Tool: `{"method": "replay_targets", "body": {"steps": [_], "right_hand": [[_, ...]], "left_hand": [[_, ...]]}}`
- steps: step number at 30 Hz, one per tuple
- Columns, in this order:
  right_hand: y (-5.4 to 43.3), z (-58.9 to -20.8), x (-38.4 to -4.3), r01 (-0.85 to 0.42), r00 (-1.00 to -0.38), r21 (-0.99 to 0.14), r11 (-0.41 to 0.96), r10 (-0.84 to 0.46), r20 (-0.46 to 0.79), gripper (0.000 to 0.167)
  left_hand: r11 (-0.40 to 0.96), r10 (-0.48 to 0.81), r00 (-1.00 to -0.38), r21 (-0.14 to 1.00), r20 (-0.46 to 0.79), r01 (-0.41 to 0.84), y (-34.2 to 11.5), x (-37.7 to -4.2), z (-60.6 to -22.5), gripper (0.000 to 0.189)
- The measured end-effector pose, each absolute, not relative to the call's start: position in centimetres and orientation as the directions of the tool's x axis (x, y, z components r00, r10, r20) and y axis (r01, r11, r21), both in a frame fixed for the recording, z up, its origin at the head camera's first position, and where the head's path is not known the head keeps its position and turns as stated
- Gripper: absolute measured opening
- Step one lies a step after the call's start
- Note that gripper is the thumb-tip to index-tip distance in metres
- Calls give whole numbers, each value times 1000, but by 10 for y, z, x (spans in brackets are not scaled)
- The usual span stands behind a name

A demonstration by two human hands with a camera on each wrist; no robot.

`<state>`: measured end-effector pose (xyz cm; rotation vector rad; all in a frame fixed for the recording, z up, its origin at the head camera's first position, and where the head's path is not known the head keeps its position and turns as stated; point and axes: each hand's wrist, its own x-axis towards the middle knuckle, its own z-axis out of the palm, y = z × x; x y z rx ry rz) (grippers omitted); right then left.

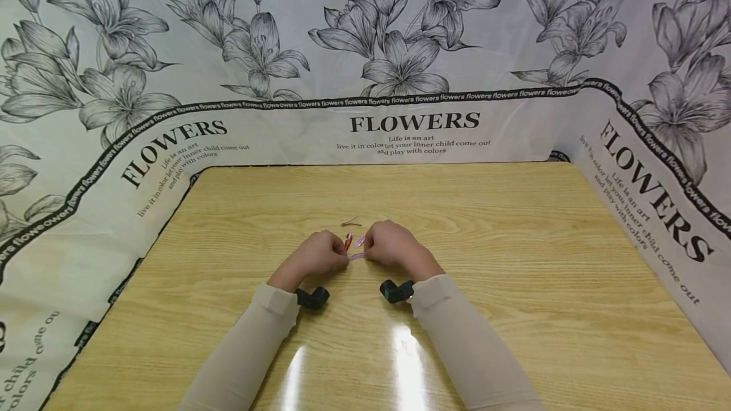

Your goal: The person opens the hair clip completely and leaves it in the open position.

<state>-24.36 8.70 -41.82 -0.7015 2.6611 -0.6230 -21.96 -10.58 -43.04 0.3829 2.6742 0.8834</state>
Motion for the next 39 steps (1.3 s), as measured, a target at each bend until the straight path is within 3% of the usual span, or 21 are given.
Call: {"method": "replay_targets", "body": {"steps": [27, 39], "right_hand": [[103, -413, -250, -425, -818, -538, 728, -563, -116, 12], [107, -405, -247, -362, -828, -625, 691, -547, -125, 14]], "left_hand": [[657, 284, -957, 738, -54, 153, -110, -231, -440, 20], [582, 271, -961, 804, -47, 124, -108, -228, -433, 20]]}}
